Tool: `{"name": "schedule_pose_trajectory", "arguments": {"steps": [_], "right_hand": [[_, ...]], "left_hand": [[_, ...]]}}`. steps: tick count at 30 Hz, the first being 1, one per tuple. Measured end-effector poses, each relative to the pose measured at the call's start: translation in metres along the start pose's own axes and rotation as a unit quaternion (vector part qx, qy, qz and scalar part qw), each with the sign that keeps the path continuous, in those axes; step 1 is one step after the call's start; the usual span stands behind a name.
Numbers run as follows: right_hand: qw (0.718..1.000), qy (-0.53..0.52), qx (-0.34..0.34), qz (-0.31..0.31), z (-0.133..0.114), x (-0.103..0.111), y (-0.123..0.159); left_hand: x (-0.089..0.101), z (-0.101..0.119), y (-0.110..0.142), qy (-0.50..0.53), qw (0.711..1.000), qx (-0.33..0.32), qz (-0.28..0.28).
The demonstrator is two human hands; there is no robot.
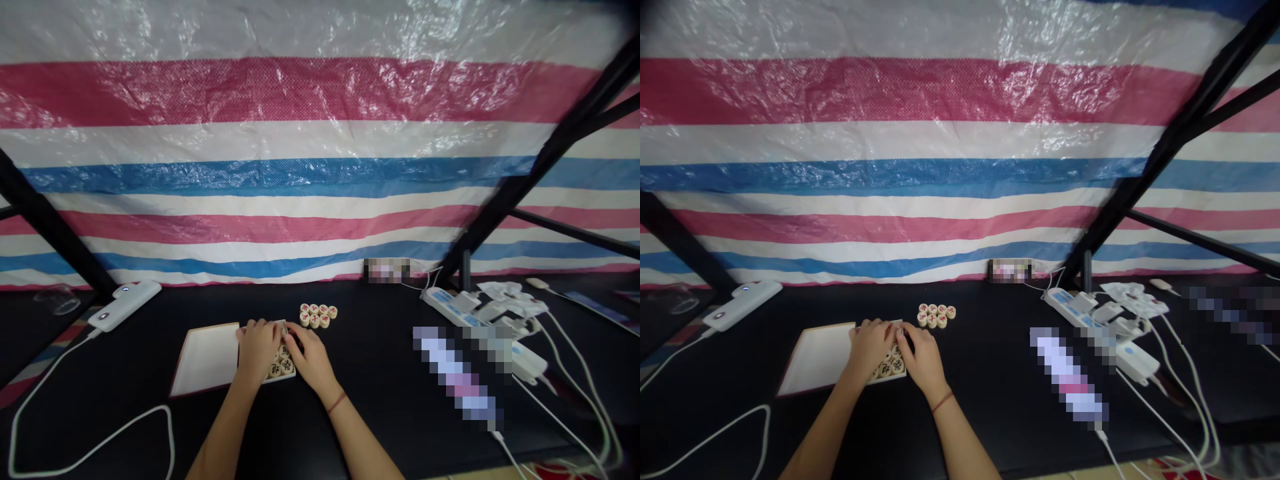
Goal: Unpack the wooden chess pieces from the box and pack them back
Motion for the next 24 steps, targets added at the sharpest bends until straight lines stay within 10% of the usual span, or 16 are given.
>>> {"name": "schedule_pose_trajectory", "arguments": {"steps": [18, 24], "right_hand": [[0.993, -0.015, 0.064, 0.095, 0.005, 0.01, -0.002], [0.939, 0.139, -0.117, 0.29, 0.053, 0.057, 0.004]], "left_hand": [[-0.009, -0.008, -0.003, 0.306, 0.948, -0.08, 0.043], [-0.009, -0.015, -0.001, 0.115, 0.993, -0.025, 0.02]]}}
Point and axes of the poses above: each hand's wrist, its own y-axis away from the middle knuckle, its own x-axis out of the back of the hand, z = x × y, the point moved 2 cm from there along -y, towards the middle knuckle, and after that the axes turned 9 degrees about -y, right-handed, at the moved point
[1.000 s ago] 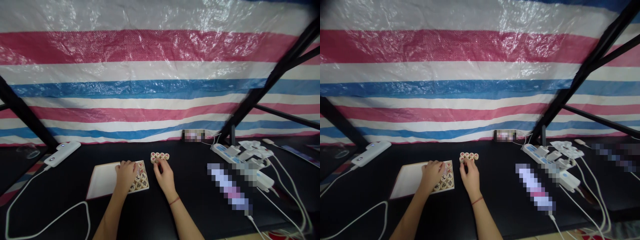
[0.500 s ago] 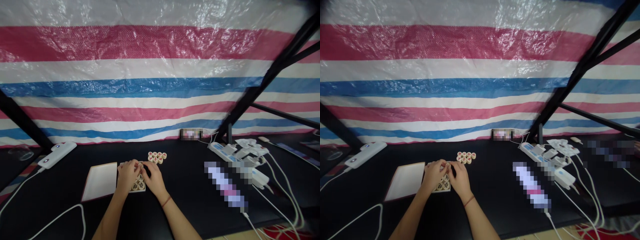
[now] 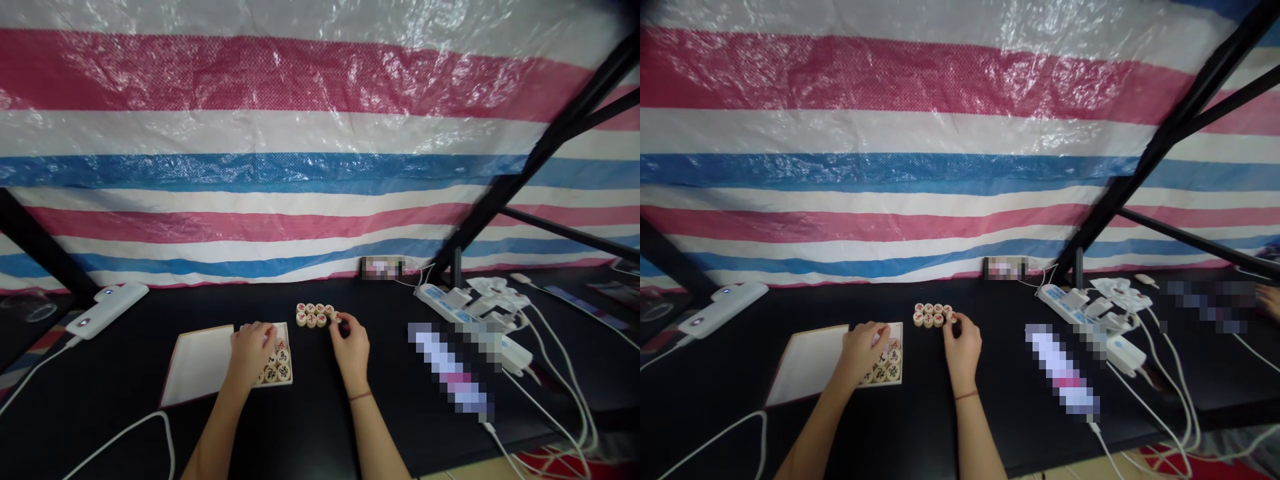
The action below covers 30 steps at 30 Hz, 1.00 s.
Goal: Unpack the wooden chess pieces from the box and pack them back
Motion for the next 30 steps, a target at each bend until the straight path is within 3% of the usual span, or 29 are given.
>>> {"name": "schedule_pose_trajectory", "arguments": {"steps": [3, 7, 21, 27, 30], "right_hand": [[0.995, 0.086, -0.028, -0.04, 0.021, 0.001, -0.004], [0.99, 0.115, -0.026, -0.081, 0.025, -0.003, -0.002], [0.993, 0.091, -0.021, -0.077, 0.018, -0.006, -0.002], [0.999, -0.023, 0.022, -0.031, -0.001, -0.001, -0.003], [0.984, -0.127, 0.054, -0.115, -0.025, -0.007, 0.008]], "left_hand": [[-0.001, -0.001, 0.001, -0.032, 0.999, 0.013, -0.019], [0.0, 0.0, 0.003, -0.012, 0.999, 0.015, -0.031], [-0.001, 0.002, 0.007, -0.012, 0.999, 0.011, -0.028], [-0.001, 0.005, 0.009, -0.054, 0.998, -0.004, -0.036], [-0.002, 0.007, 0.009, -0.066, 0.997, -0.012, -0.04]]}}
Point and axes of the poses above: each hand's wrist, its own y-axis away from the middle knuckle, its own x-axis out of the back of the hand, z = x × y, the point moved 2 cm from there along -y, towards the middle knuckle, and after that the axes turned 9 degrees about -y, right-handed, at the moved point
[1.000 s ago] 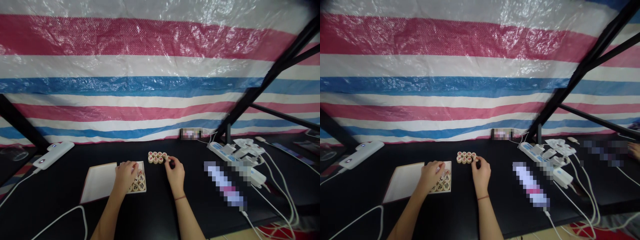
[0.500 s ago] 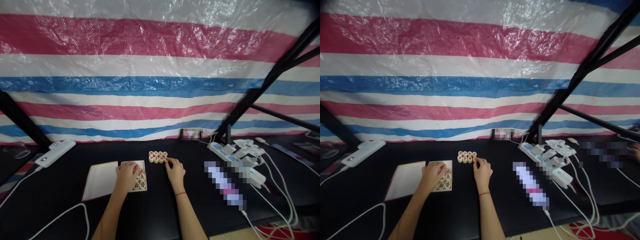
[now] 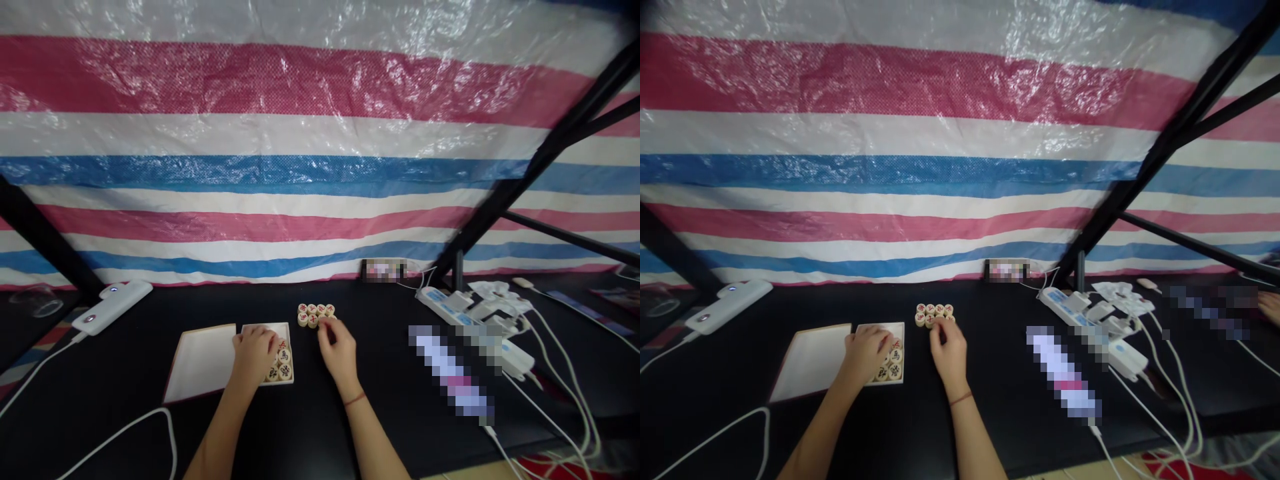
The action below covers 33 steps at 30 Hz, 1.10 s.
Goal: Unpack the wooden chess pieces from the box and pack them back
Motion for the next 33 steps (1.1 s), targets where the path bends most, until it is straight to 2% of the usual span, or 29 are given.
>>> {"name": "schedule_pose_trajectory", "arguments": {"steps": [4, 6, 9, 12, 15, 18, 21, 24, 26, 28, 30, 33], "right_hand": [[0.984, -0.034, -0.019, -0.176, -0.022, -0.024, 0.013], [0.976, -0.024, -0.018, -0.215, -0.027, -0.031, 0.017], [0.974, -0.026, -0.019, -0.225, -0.026, -0.034, 0.018], [0.978, -0.046, 0.004, -0.203, -0.027, -0.031, 0.016], [0.982, -0.072, 0.054, -0.168, -0.032, -0.028, 0.015], [0.979, -0.098, 0.09, -0.155, -0.036, -0.027, 0.015], [0.981, -0.098, 0.104, -0.133, -0.034, -0.024, 0.012], [0.995, -0.063, 0.071, -0.035, -0.021, -0.013, 0.005], [0.998, -0.007, 0.011, 0.057, -0.006, -0.001, 0.001], [0.991, 0.055, -0.051, 0.109, 0.01, 0.009, -0.003], [0.986, 0.099, -0.084, 0.104, 0.024, 0.013, -0.004], [0.985, 0.137, -0.088, 0.058, 0.034, 0.013, -0.003]], "left_hand": [[0.001, 0.002, 0.0, 0.003, 1.0, -0.001, -0.011], [0.003, 0.003, 0.001, 0.01, 1.0, -0.006, -0.017], [0.005, 0.005, 0.001, 0.041, 0.999, -0.021, -0.026], [0.005, 0.006, 0.0, 0.087, 0.995, -0.037, -0.029], [0.005, 0.005, -0.001, 0.137, 0.99, -0.041, 0.016], [0.004, 0.004, -0.002, 0.219, 0.973, -0.045, 0.056], [0.003, 0.005, -0.003, 0.293, 0.953, -0.054, 0.061], [0.002, 0.006, -0.003, 0.303, 0.948, -0.054, 0.078], [0.002, 0.007, -0.003, 0.282, 0.953, -0.061, 0.096], [0.001, 0.007, -0.003, 0.261, 0.957, -0.072, 0.105], [-0.001, 0.006, -0.004, 0.245, 0.96, -0.077, 0.107], [-0.003, 0.003, -0.004, 0.224, 0.965, -0.084, 0.111]]}}
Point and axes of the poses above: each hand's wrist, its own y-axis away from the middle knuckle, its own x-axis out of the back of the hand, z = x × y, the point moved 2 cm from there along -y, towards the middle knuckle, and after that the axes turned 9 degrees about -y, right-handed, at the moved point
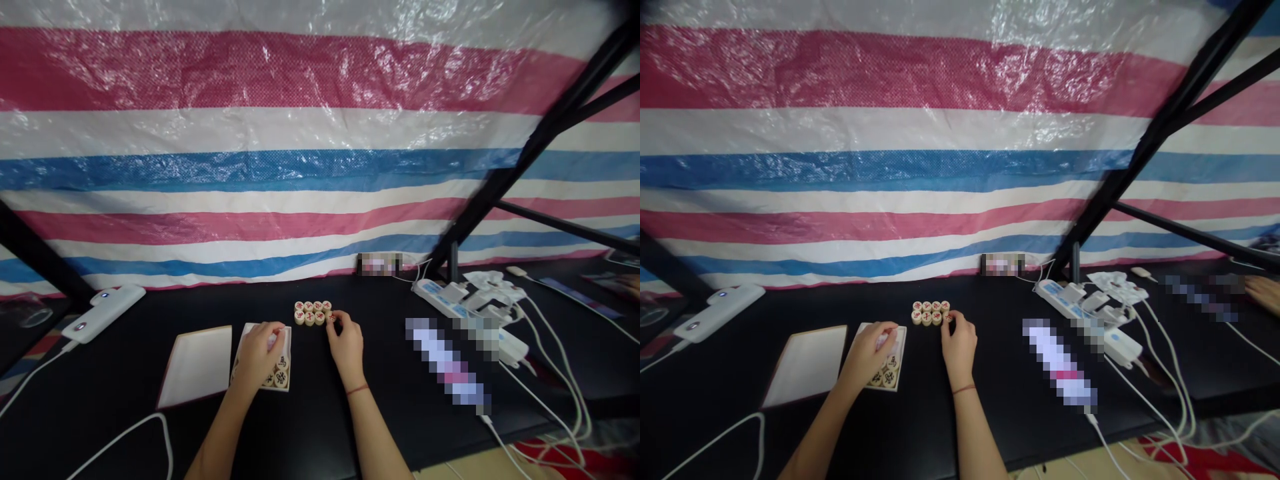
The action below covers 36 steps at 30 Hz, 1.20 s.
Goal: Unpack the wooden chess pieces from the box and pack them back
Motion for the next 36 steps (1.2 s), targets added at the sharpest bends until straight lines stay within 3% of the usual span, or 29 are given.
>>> {"name": "schedule_pose_trajectory", "arguments": {"steps": [6, 12, 16, 20, 22, 27, 29, 33, 36], "right_hand": [[0.999, 0.031, 0.016, -0.008, 0.0, -0.003, 0.002], [0.999, 0.029, 0.023, 0.004, 0.002, -0.005, 0.0], [0.998, 0.015, 0.047, 0.029, 0.001, -0.004, 0.0], [0.991, -0.025, 0.114, 0.069, -0.017, 0.0, 0.004], [0.986, -0.067, 0.148, 0.038, -0.031, -0.001, 0.01], [0.96, -0.145, 0.192, -0.141, -0.062, -0.013, 0.029], [0.95, -0.154, 0.198, -0.186, -0.068, -0.018, 0.035], [0.943, -0.164, 0.196, -0.212, -0.07, -0.021, 0.039], [0.946, -0.175, 0.178, -0.206, -0.067, -0.021, 0.036]], "left_hand": [[0.001, -0.007, 0.0, -0.057, 0.998, 0.002, -0.002], [0.006, -0.029, 0.002, -0.195, 0.977, 0.046, 0.074], [0.01, -0.039, 0.002, -0.243, 0.964, 0.107, 0.026], [0.016, -0.037, -0.002, -0.238, 0.96, 0.147, -0.028], [0.018, -0.036, -0.005, -0.233, 0.959, 0.155, -0.044], [0.023, -0.038, -0.006, -0.214, 0.962, 0.162, -0.046], [0.024, -0.04, -0.004, -0.207, 0.962, 0.171, -0.043], [0.024, -0.039, 0.0, -0.208, 0.961, 0.174, -0.051], [0.025, -0.036, 0.003, -0.217, 0.962, 0.163, -0.007]]}}
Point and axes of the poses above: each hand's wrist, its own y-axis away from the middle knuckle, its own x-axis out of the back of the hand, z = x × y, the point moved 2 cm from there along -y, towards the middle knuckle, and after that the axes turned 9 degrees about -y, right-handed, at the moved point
